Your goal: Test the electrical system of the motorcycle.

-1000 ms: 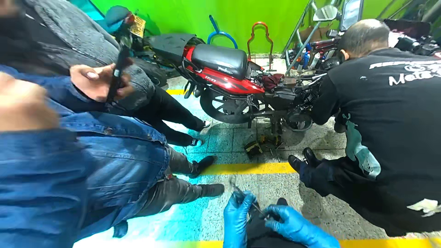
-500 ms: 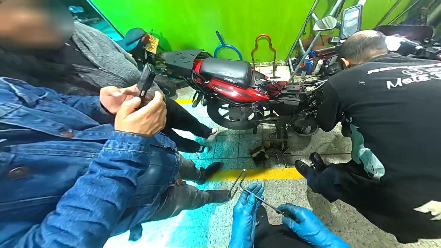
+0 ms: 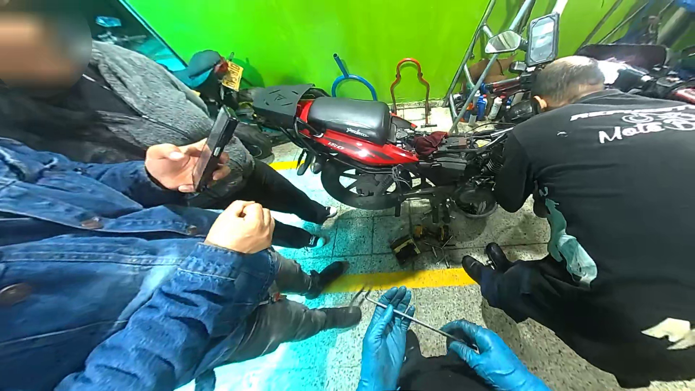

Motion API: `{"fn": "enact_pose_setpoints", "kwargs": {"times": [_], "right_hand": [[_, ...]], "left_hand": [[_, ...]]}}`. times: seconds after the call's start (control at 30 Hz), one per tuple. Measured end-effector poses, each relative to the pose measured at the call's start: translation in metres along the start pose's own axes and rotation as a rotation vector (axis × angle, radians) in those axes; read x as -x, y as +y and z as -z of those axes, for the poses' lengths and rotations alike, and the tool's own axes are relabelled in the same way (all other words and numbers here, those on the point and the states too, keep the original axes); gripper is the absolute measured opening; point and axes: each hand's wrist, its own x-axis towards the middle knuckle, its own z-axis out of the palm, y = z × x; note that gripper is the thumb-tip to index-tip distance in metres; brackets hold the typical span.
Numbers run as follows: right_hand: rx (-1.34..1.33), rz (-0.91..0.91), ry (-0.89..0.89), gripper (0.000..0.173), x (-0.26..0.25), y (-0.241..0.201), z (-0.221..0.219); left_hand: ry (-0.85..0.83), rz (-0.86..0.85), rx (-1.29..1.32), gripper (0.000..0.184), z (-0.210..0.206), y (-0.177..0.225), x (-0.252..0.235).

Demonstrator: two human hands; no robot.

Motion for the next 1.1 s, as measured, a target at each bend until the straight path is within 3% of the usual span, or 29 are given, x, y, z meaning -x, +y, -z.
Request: {"fn": "enact_pose_setpoints", "kwargs": {"times": [0.07,0.23,0.37,0.47,0.6,0.77,0.93,1.0,1.1], "right_hand": [[-0.017,-0.004,0.040,0.031,0.001,0.001,0.002],[-0.041,0.035,0.035,0.029,0.002,0.003,0.003],[-0.045,0.076,-0.023,0.029,0.003,0.000,-0.001],[-0.011,0.065,-0.040,0.031,0.004,0.002,-0.002],[-0.005,0.035,0.001,0.030,0.005,0.003,0.000],[-0.022,-0.010,0.031,0.031,0.007,0.003,0.001],[-0.031,0.008,0.014,0.030,0.009,0.003,0.001],[-0.025,0.031,-0.026,0.031,0.011,0.001,-0.001],[-0.006,0.042,-0.060,0.031,0.013,0.001,-0.002]], "left_hand": [[-0.004,-0.018,-0.022,0.037,0.000,-0.001,-0.001],[0.230,-0.177,-0.235,0.015,-0.014,-0.003,0.004],[0.032,-0.172,-0.085,0.006,0.000,-0.002,0.001],[-0.079,-0.085,-0.049,0.028,-0.002,-0.002,0.002],[-0.149,-0.021,0.041,0.030,0.000,-0.004,0.004],[-0.150,-0.004,-0.016,0.032,0.000,-0.002,0.004],[0.075,-0.165,-0.295,0.015,-0.011,-0.009,0.010],[0.105,-0.209,-0.264,0.011,-0.011,-0.010,0.009],[0.023,-0.179,-0.179,0.011,-0.001,-0.011,0.004]]}}
